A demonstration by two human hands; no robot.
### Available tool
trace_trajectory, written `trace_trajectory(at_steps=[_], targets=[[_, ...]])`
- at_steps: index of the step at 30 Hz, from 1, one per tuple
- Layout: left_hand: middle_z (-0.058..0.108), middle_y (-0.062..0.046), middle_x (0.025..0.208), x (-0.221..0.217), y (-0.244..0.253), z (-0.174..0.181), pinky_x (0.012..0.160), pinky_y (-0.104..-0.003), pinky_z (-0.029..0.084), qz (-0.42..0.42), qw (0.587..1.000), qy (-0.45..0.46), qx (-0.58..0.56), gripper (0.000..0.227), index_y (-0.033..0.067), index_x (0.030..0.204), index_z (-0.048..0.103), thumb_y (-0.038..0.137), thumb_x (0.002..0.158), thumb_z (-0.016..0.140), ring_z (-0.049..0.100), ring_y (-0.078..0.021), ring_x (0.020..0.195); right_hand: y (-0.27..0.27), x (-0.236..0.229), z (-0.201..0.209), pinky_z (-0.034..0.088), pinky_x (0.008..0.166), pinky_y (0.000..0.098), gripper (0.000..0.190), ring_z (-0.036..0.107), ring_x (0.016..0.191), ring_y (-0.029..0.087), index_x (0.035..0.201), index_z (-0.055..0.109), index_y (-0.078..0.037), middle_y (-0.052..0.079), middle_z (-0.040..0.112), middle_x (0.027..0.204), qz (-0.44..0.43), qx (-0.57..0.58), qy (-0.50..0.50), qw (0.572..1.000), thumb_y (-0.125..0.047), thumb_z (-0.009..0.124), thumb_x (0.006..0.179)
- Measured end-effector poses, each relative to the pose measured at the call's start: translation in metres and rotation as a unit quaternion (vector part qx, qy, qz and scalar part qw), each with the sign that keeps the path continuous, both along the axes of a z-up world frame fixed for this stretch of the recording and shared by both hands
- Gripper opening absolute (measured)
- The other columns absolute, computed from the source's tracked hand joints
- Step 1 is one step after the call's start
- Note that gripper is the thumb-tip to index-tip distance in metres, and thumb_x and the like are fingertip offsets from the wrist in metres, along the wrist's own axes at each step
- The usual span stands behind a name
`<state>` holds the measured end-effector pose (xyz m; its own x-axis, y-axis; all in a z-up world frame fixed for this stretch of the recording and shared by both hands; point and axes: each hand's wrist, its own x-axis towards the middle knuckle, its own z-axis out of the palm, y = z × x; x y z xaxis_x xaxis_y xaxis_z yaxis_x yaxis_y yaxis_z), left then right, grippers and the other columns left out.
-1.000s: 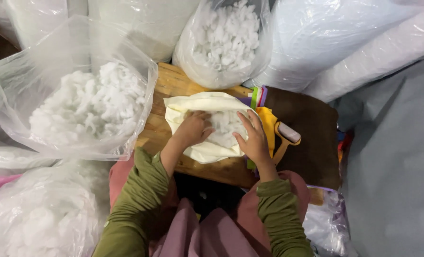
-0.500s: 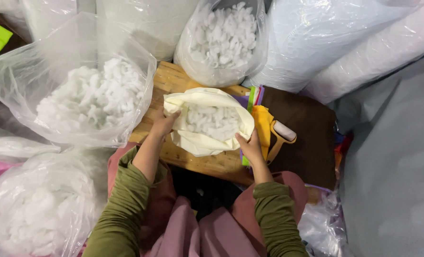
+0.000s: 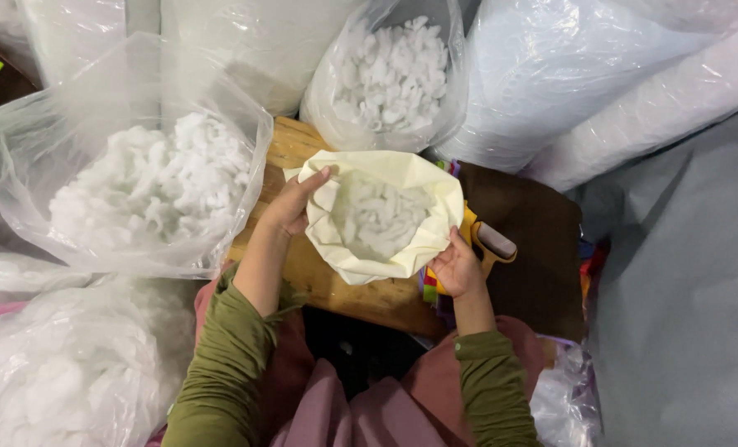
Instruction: The person is stuffing a cream-colored pillowcase with white fiberfill, shaping it, and then cleaning the exterior with a lint roller.
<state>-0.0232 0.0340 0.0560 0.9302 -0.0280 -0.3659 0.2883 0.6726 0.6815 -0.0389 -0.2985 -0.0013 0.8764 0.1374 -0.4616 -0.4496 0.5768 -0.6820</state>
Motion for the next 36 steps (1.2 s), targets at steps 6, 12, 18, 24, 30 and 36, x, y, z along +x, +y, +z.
trace_trajectory(at_steps=[6,12,18,24,30,36], targets=[[0.074,-0.019,0.114,0.002,0.020,-0.015,0.083,-0.054,0.063,0.012,0.996,-0.075,-0.053,0.049,0.0048,0.131,0.062,0.026,0.091,0.079,0.076,-0.0347,0.099,0.005,0.045,-0.058,0.054,0.102,0.0577,0.051,0.065,0.118,0.040,0.129,0.063,0.002,0.022,0.068,0.126,-0.019,0.028,0.131,0.991,-0.032,0.076,0.092],[0.077,-0.017,0.105,0.004,0.033,-0.036,0.082,-0.048,0.064,0.099,0.994,-0.050,-0.021,0.042,0.0039,0.118,0.069,0.030,0.088,0.084,0.078,-0.0302,0.091,0.024,0.060,-0.007,0.056,0.103,0.0518,0.047,0.069,0.116,0.030,0.123,0.068,-0.004,0.013,0.071,0.126,-0.089,0.023,0.091,0.992,-0.036,0.078,0.089],[0.078,-0.012,0.103,0.003,0.049,-0.015,0.086,-0.042,0.064,0.232,0.964,-0.093,-0.089,0.035,0.0071,0.115,0.071,0.030,0.091,0.080,0.077,-0.0243,0.094,0.030,0.040,0.051,0.056,0.096,0.0613,0.026,0.071,0.111,0.032,0.107,0.077,-0.017,0.012,0.075,0.115,-0.042,0.105,0.050,0.992,-0.037,0.073,0.092],[0.077,-0.008,0.099,0.002,0.055,-0.037,0.083,-0.034,0.064,0.257,0.953,-0.141,-0.071,0.039,0.0101,0.122,0.067,0.018,0.087,0.082,0.077,-0.0198,0.090,0.054,0.022,0.058,0.062,0.080,0.0490,0.032,0.073,0.097,0.030,0.110,0.068,-0.007,0.012,0.074,0.112,0.049,-0.014,0.046,0.998,-0.032,0.076,0.092],[0.074,-0.015,0.084,0.001,0.054,-0.086,0.073,-0.042,0.059,0.113,0.883,-0.062,0.451,0.036,0.0089,0.102,0.075,0.032,0.079,0.090,0.075,-0.0311,0.086,0.040,0.013,0.047,0.064,0.077,0.0411,0.051,0.074,0.089,0.024,0.132,0.067,-0.004,0.016,0.074,0.105,0.089,-0.281,-0.089,0.951,-0.029,0.081,0.090],[0.067,-0.005,0.070,0.008,0.071,-0.097,0.057,-0.029,0.054,0.236,0.938,0.004,0.254,0.029,0.0090,0.089,0.075,0.037,0.094,0.074,0.064,-0.0144,0.065,0.013,0.018,0.003,0.063,0.071,0.0377,0.047,0.074,0.079,0.023,0.120,0.073,-0.001,0.015,0.075,0.093,0.050,-0.382,-0.064,0.921,-0.035,0.084,0.090]])
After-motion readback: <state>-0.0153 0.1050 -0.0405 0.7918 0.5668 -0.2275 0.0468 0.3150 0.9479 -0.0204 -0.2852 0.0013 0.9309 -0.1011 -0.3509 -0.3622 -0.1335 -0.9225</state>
